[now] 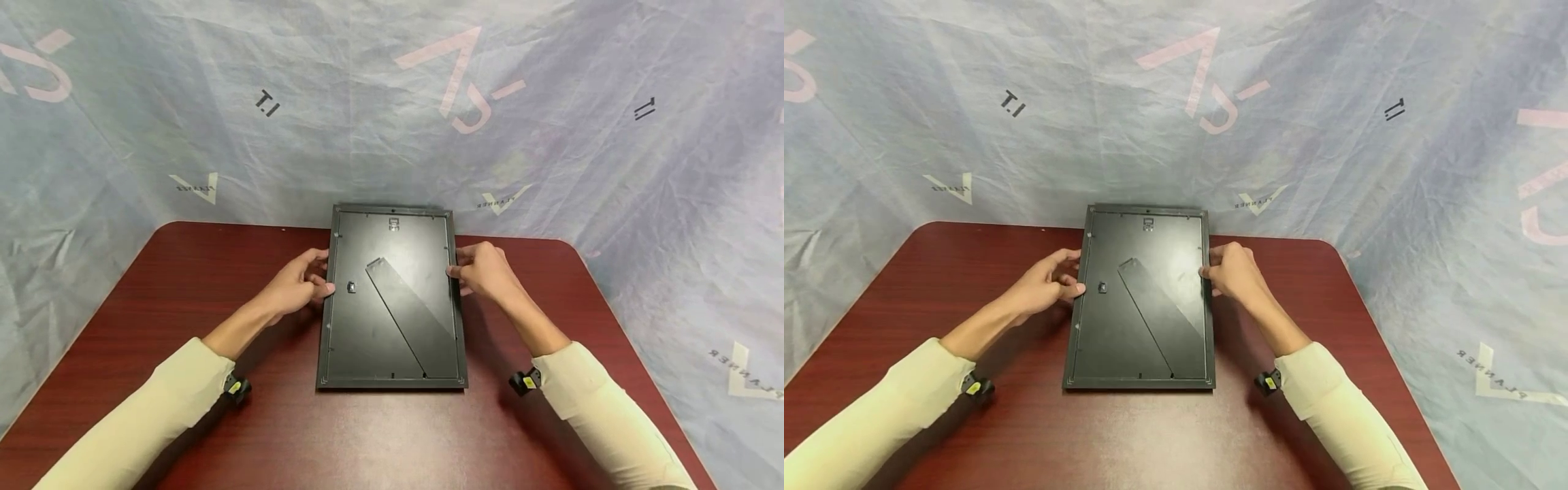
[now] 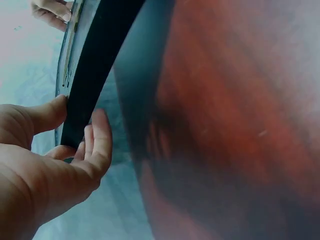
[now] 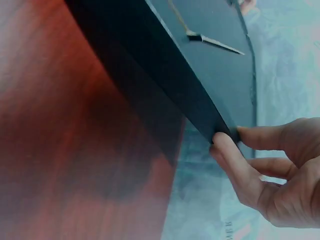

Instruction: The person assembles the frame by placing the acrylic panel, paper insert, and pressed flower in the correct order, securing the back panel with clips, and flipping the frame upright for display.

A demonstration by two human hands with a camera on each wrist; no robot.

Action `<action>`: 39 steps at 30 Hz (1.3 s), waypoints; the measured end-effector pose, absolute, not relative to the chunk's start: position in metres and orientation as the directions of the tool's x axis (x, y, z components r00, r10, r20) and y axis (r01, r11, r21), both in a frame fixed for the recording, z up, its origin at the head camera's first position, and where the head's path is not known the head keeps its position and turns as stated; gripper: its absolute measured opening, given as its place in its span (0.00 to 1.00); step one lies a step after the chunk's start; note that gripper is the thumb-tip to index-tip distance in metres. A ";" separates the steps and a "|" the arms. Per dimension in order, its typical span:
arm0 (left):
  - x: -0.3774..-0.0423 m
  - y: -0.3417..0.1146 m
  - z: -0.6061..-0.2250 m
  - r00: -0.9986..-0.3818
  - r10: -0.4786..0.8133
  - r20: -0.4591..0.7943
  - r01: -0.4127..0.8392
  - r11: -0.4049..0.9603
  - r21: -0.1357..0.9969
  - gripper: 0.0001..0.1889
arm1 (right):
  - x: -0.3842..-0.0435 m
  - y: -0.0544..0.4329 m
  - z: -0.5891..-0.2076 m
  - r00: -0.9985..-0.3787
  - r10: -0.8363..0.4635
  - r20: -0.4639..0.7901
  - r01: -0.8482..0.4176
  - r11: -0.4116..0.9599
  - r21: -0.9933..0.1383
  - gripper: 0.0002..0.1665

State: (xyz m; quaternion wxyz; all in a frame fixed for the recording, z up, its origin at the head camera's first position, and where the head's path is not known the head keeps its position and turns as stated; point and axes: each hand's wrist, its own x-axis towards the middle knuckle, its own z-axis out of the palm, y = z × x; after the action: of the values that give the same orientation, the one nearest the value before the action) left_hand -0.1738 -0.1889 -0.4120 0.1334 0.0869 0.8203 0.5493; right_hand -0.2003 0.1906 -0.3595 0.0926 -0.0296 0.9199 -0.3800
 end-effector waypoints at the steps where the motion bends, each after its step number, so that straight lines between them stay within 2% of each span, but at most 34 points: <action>1: -0.175 -0.189 -0.409 -0.956 0.273 -0.102 0.013 0.391 0.920 0.41 | -0.201 0.190 -0.357 -0.985 -0.118 -0.126 0.007 0.703 -0.711 0.33; 7: -0.177 -0.191 -0.395 -0.975 0.215 0.054 0.149 0.455 0.878 0.40 | -0.201 0.185 -0.346 -0.997 -0.079 -0.011 -0.043 0.646 -0.762 0.34; 16: -0.171 -0.189 -0.381 -0.947 0.181 0.264 0.320 0.502 0.803 0.44 | -0.193 0.182 -0.332 -0.976 -0.015 0.217 -0.181 0.613 -0.769 0.34; 21: -0.167 -0.185 -0.374 -0.921 0.144 0.363 0.386 0.473 0.792 0.44 | -0.191 0.182 -0.331 -0.923 0.020 0.384 -0.296 0.601 -0.743 0.32; 29: -0.165 -0.182 -0.376 -0.847 0.081 0.526 0.508 0.417 0.754 0.45 | -0.191 0.178 -0.340 -0.783 0.067 0.618 -0.494 0.537 -0.684 0.29; 33: -0.165 -0.182 -0.379 -0.793 0.056 0.606 0.568 0.426 0.704 0.47 | -0.192 0.176 -0.343 -0.752 0.086 0.654 -0.525 0.522 -0.672 0.27; 36: -0.166 -0.182 -0.380 -0.762 0.034 0.647 0.591 0.444 0.673 0.48 | -0.191 0.176 -0.345 -0.760 0.090 0.643 -0.508 0.534 -0.676 0.27; 39: -0.166 -0.181 -0.380 -0.756 0.012 0.654 0.592 0.440 0.675 0.48 | -0.188 0.175 -0.345 -0.772 0.089 0.629 -0.488 0.550 -0.677 0.27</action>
State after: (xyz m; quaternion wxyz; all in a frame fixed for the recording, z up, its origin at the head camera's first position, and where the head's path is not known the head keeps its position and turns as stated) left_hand -0.1661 -0.1810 -0.3800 -0.2932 0.1896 0.7963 0.4939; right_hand -0.1880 0.1749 -0.3454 -0.3149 -0.1211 0.8222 -0.4584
